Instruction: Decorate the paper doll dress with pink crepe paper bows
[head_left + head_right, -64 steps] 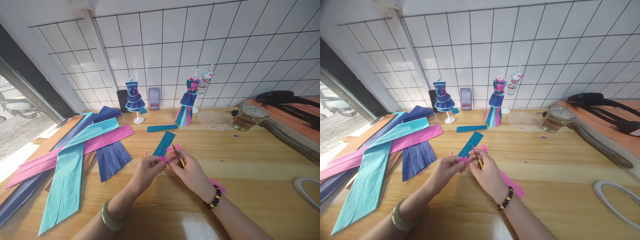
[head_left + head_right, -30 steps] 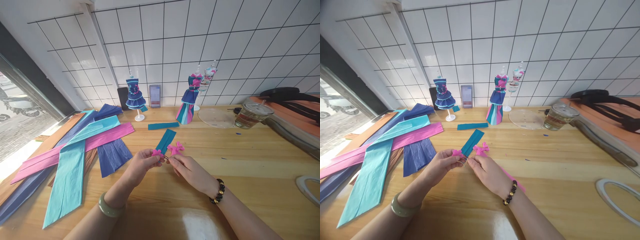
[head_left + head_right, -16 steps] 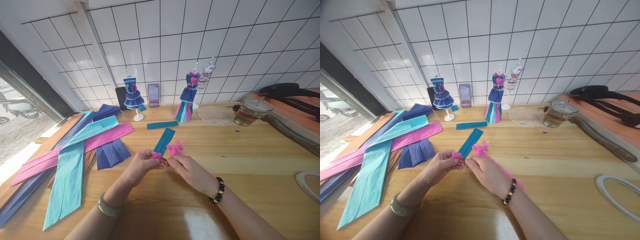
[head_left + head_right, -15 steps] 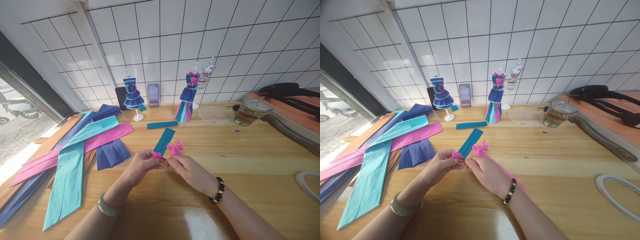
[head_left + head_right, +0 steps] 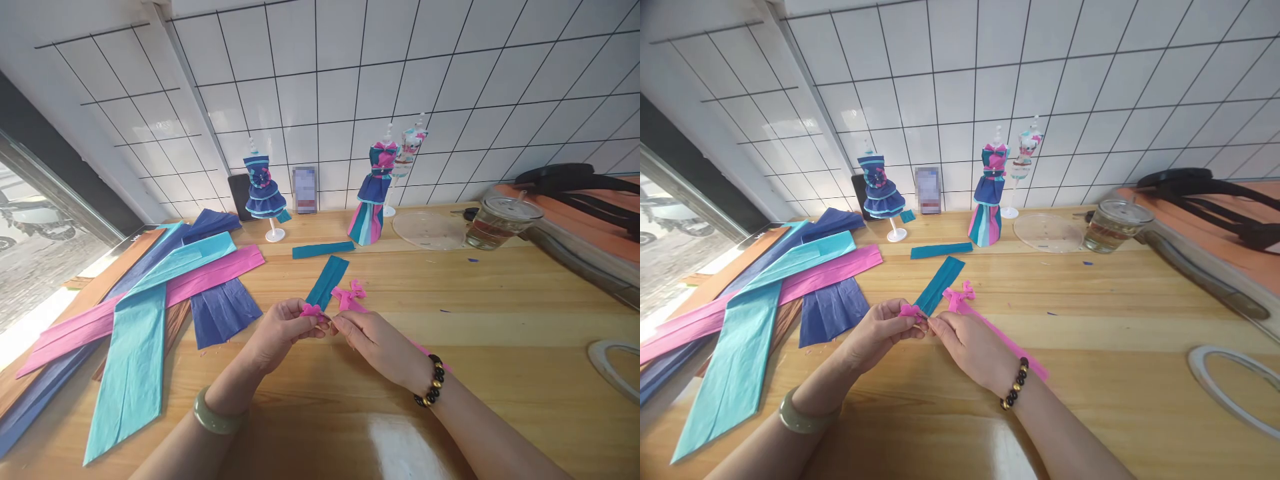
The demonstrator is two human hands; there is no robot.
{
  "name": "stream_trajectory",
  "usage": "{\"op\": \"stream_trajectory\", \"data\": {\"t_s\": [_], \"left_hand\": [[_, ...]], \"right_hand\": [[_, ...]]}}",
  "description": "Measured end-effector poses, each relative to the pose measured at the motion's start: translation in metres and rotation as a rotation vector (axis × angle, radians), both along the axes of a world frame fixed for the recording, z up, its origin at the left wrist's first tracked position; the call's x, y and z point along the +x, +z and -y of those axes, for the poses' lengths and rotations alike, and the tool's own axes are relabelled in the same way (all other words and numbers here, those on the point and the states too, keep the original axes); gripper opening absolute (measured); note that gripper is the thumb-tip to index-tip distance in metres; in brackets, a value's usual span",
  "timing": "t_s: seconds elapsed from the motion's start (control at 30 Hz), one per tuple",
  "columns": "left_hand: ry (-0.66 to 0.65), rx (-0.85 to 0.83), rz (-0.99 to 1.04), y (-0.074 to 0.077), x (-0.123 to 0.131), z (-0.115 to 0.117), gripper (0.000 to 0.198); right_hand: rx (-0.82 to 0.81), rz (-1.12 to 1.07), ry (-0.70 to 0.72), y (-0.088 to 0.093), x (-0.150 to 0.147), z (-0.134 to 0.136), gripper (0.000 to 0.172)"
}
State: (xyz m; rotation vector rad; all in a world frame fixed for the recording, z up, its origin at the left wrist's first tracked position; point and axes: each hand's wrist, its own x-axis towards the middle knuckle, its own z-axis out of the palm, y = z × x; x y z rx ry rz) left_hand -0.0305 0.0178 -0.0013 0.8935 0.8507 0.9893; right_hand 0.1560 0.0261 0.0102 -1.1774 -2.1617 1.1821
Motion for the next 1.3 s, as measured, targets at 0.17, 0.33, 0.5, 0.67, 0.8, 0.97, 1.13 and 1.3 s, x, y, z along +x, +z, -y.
{"op": "stream_trajectory", "data": {"t_s": [0.17, 0.33, 0.5, 0.67, 0.8, 0.97, 1.13, 1.3], "left_hand": [[-0.01, 0.011, 0.0, 0.0, -0.001, -0.001, 0.006], [-0.004, 0.011, -0.001, -0.002, -0.001, -0.001, 0.005], [-0.01, 0.011, -0.003, -0.001, -0.001, 0.0, 0.007], [-0.009, 0.003, -0.009, 0.0, -0.001, 0.0, 0.007], [0.01, -0.002, -0.023, 0.002, -0.001, 0.0, 0.006], [-0.021, -0.003, -0.043, 0.003, -0.003, 0.0, 0.007], [-0.103, -0.02, -0.109, 0.003, -0.006, 0.0, 0.007], [-0.167, -0.007, -0.153, 0.003, -0.01, 0.001, 0.01]], "right_hand": [[0.004, -0.013, -0.002, -0.002, -0.001, 0.0, 0.036], [-0.013, -0.017, -0.025, -0.002, 0.0, 0.001, 0.033], [-0.012, -0.02, -0.03, -0.002, 0.0, 0.0, 0.033], [-0.006, -0.031, -0.04, -0.001, 0.001, -0.001, 0.032], [-0.011, -0.033, -0.013, 0.002, 0.001, -0.001, 0.034], [-0.003, -0.01, 0.035, 0.005, 0.003, -0.001, 0.034], [0.004, 0.029, 0.083, 0.003, 0.006, -0.001, 0.031], [-0.009, 0.097, 0.118, 0.003, 0.009, -0.002, 0.031]]}}
